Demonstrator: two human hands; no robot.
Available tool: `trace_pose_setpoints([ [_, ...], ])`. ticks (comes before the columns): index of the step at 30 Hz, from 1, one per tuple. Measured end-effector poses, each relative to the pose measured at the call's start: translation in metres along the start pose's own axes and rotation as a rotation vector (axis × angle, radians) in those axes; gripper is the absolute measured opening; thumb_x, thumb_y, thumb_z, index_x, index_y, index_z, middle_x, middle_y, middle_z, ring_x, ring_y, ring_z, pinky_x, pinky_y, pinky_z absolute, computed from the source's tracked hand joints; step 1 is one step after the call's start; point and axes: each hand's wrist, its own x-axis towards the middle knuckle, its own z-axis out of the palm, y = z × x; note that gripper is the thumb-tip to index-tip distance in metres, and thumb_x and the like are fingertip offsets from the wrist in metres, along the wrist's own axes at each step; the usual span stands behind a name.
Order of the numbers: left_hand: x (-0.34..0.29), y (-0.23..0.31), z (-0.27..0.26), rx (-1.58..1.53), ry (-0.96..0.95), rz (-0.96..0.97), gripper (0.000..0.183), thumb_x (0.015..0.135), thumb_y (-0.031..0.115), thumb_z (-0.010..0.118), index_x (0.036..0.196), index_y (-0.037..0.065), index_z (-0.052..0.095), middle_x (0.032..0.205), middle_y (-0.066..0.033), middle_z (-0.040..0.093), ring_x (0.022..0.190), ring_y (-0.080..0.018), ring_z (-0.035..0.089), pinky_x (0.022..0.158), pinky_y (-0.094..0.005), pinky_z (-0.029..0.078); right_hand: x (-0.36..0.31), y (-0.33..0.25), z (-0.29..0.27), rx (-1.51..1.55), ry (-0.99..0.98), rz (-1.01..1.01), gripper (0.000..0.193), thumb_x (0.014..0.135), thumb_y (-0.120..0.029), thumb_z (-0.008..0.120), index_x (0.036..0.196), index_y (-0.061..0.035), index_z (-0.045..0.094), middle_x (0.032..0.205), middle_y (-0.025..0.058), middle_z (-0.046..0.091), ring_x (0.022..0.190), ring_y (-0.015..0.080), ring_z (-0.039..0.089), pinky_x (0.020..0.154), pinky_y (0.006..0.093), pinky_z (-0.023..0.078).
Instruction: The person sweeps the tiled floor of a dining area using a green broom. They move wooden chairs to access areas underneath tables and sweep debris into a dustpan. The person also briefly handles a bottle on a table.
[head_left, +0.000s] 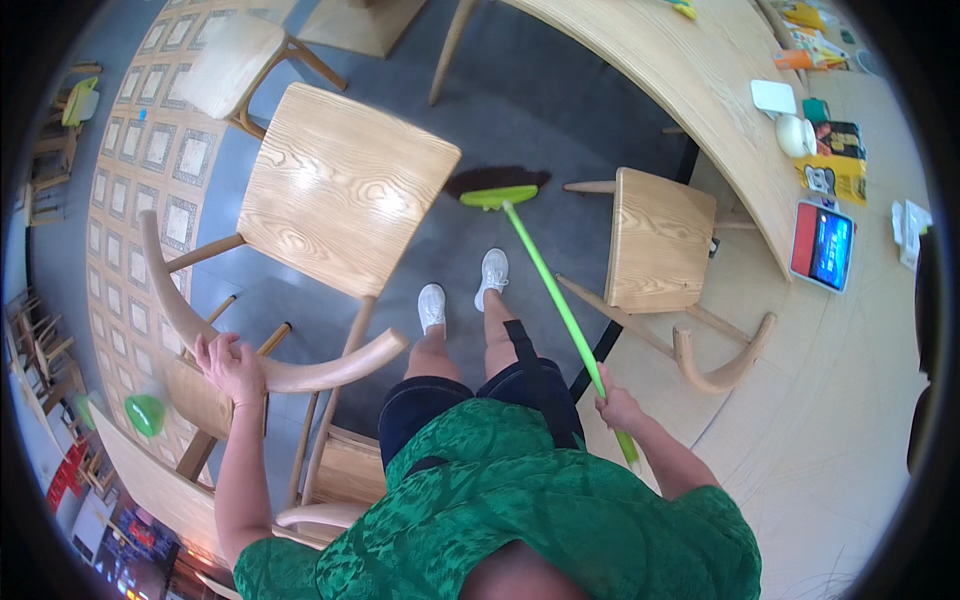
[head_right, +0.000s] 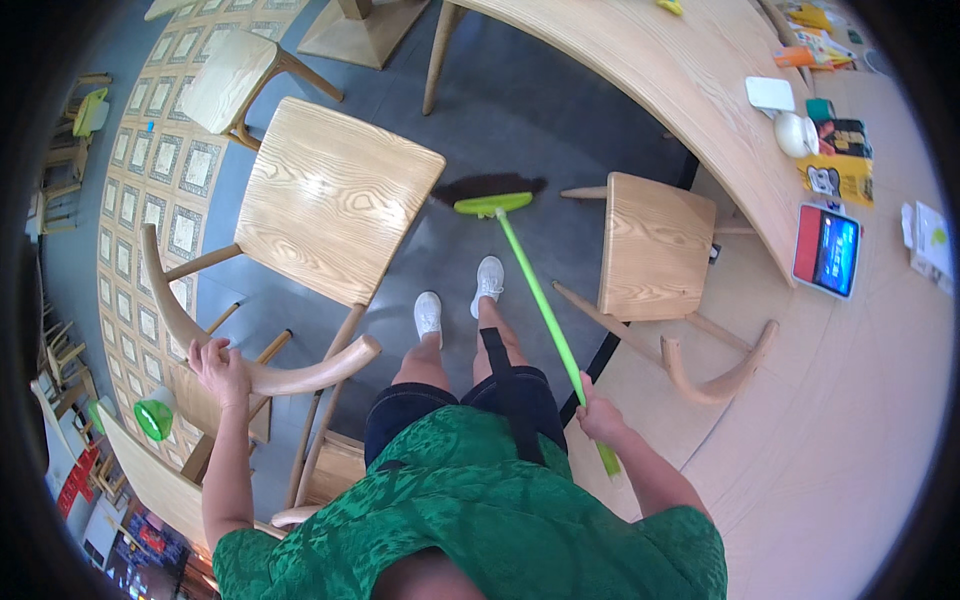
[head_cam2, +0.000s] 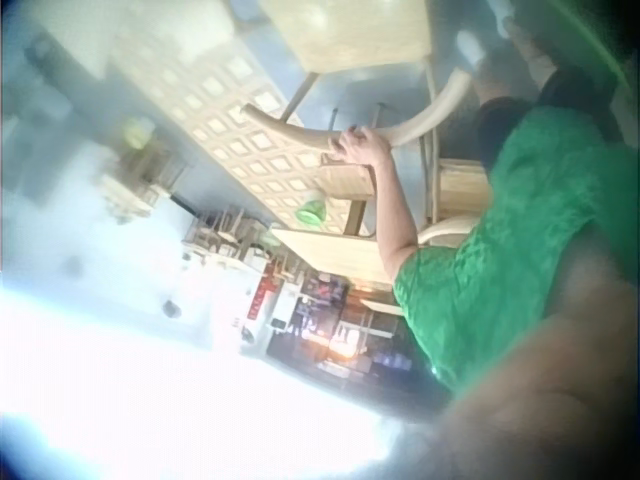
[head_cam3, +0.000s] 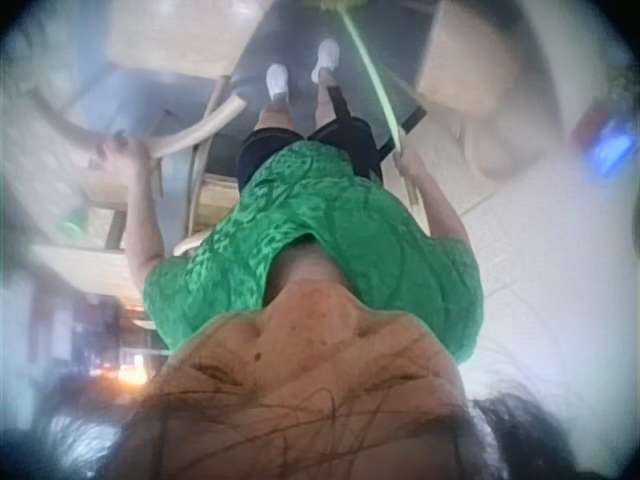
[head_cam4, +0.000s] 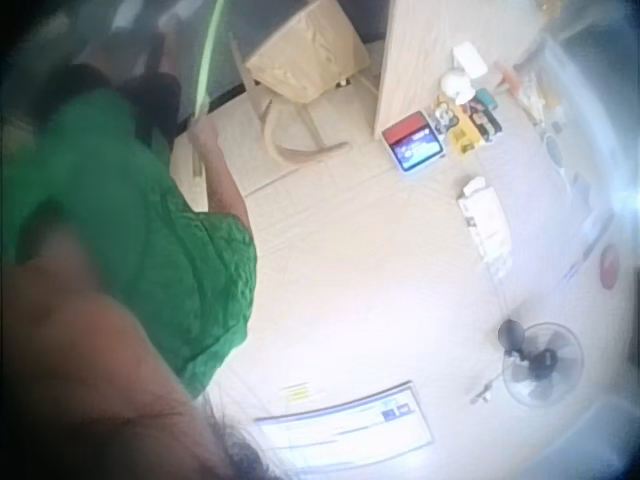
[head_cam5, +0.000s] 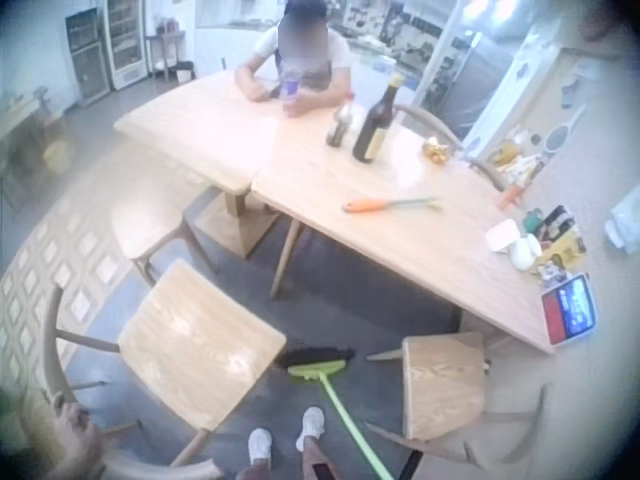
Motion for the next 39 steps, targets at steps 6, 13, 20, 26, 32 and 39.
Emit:
trace_pose_setpoints([
  [6,-0.003,-0.001,-0.001,0.039,-0.046,-0.045,0.017,0.067,0.018,0.055,0.082,0.012,0.061,0.099,-0.0024,0.058,0.118,-0.0244,0.035,0.094,-0.0418,0.027,-0.09,0.012,0.017,0.498,0.071,-0.111,0.06,0.084,-0.011,0.049,0.137,-0.0249,0.024,0.071,0.0069,0.052,0.049,0.0119,0.048,0.043,0.028,0.044],
  [13,-0.003,-0.004,0.001,0.059,-0.098,-0.055,0.02,0.067,0.02,0.055,0.084,0.013,0.062,0.103,-0.0008,0.057,0.118,-0.0218,0.035,0.093,-0.0416,0.027,0.0,-0.03,-0.018,0.416,0.308,-0.222,0.059,0.083,-0.011,0.049,0.136,-0.0181,0.024,0.071,0.0104,0.05,0.044,0.0162,0.049,0.04,0.03,0.044],
  [20,-0.002,0.006,-0.002,0.156,-0.14,-0.135,0.022,0.067,0.022,0.056,0.086,0.015,0.063,0.107,-0.001,0.057,0.118,-0.0192,0.036,0.094,-0.0408,0.025,0.018,-0.024,0.047,0.579,0.109,-0.186,0.069,0.078,-0.004,0.048,0.138,-0.0185,0.017,0.068,0.0101,0.049,0.043,0.0172,0.048,0.039,0.0312,0.044],
  [26,-0.003,0.031,-0.01,0.371,-0.219,-0.078,0.027,0.065,0.023,0.061,0.092,0.016,0.061,0.112,-0.0039,0.054,0.117,-0.0212,0.036,0.093,-0.0457,0.028,-0.072,0.055,0.052,0.738,-0.099,-0.266,0.064,0.079,-0.006,0.051,0.137,-0.0171,0.026,0.063,0.0068,0.046,0.045,0.0137,0.045,0.04,0.0294,0.044],
  [32,-0.006,0.222,0.012,-0.199,-0.211,0.69,0.042,0.058,0.009,0.069,0.097,0.006,0.054,0.103,-0.0132,0.053,0.103,-0.0314,0.046,0.09,-0.0427,0.035,-0.156,0.134,0.065,1.025,-0.151,-0.278,0.059,0.082,-0.006,0.05,0.136,-0.012,0.026,0.063,0.0039,0.047,0.049,0.0116,0.047,0.043,0.0273,0.044],
  [39,-0.239,0.573,0.0,-0.654,-0.429,1.688,0.067,0.054,0.028,0.077,0.11,0.004,0.048,0.116,-0.0151,0.046,0.11,-0.0317,0.041,0.089,-0.0458,0.032,-0.232,0.254,0.097,1.109,-0.136,-0.129,0.061,0.081,-0.009,0.052,0.136,-0.0086,0.026,0.064,0.004,0.049,0.052,0.0117,0.048,0.045,0.0266,0.044],
])
